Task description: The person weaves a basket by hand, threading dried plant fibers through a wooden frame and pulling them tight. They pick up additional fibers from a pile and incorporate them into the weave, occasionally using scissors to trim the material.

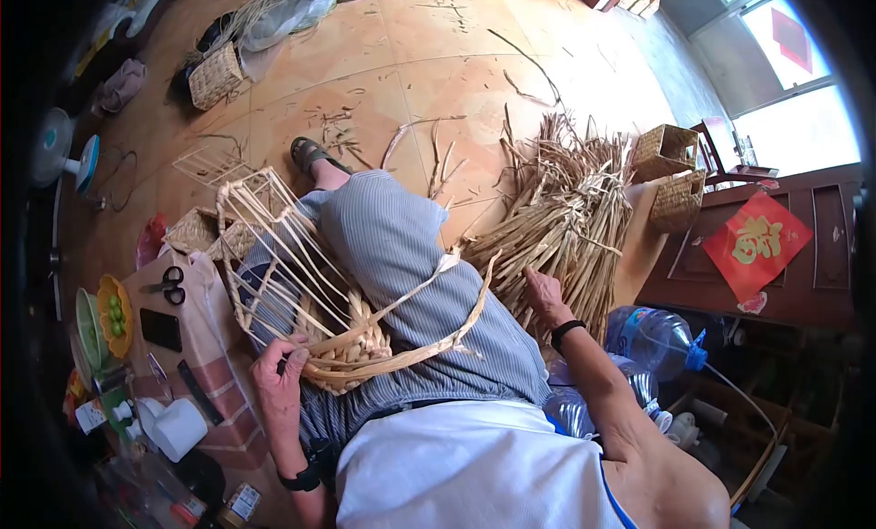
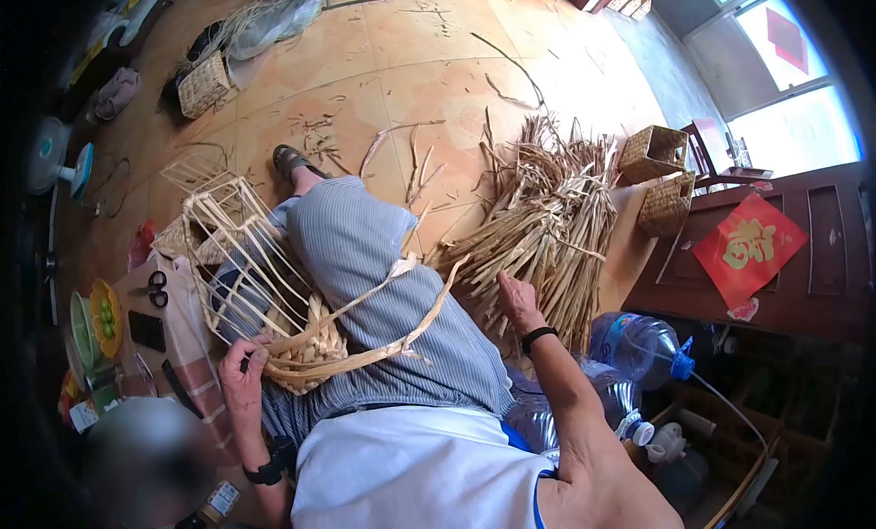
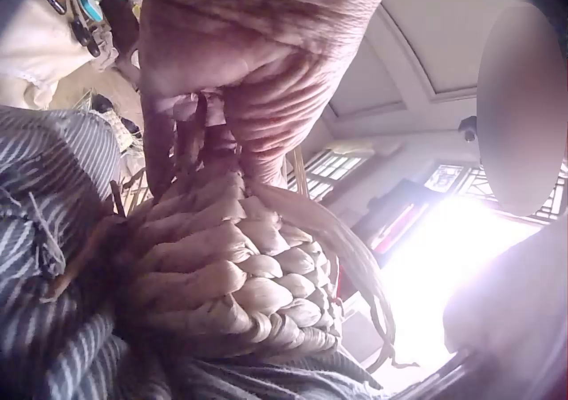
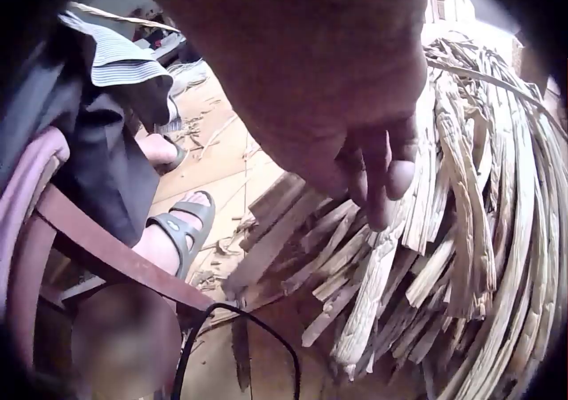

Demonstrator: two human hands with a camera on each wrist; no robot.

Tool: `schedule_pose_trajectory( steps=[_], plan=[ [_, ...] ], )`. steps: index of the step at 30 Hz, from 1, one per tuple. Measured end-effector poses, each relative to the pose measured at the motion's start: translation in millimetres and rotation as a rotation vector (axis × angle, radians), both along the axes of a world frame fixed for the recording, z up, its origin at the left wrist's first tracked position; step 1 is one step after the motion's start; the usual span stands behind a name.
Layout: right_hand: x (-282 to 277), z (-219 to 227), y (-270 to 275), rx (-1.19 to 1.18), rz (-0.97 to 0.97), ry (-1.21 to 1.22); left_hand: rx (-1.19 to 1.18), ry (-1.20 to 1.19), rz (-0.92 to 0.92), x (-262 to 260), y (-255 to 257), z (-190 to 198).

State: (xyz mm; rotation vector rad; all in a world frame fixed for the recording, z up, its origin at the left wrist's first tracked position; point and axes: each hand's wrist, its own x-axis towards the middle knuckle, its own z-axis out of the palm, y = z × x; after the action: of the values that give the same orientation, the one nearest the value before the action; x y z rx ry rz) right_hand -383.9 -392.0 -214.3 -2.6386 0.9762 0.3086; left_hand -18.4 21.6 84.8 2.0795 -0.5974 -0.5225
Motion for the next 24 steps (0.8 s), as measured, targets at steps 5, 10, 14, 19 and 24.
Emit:
schedule_pose_trajectory(
  steps=[5, 10, 14, 19, 24],
  plan=[
    [8, 39, 6, -0.042, 0.065, 0.010, 0.063, 0.080, 0.084, -5, -4, 4],
    [13, 41, -3, -0.086, -0.019, 0.008, 0.010, 0.022, 0.103, -11, -2, -11],
    [5, 42, -20, -0.081, 0.110, -0.072, -0.093, -0.030, 0.074, -11, -4, -18],
    [-1, 7, -58, -0.215, 0.162, -0.043, -0.025, -0.103, 0.020, -10, -1, -19],
    [31, 51, -34, -0.124, 0.134, -0.125, -0.013, -0.109, -0.002, -9, -3, -4]
  ],
)
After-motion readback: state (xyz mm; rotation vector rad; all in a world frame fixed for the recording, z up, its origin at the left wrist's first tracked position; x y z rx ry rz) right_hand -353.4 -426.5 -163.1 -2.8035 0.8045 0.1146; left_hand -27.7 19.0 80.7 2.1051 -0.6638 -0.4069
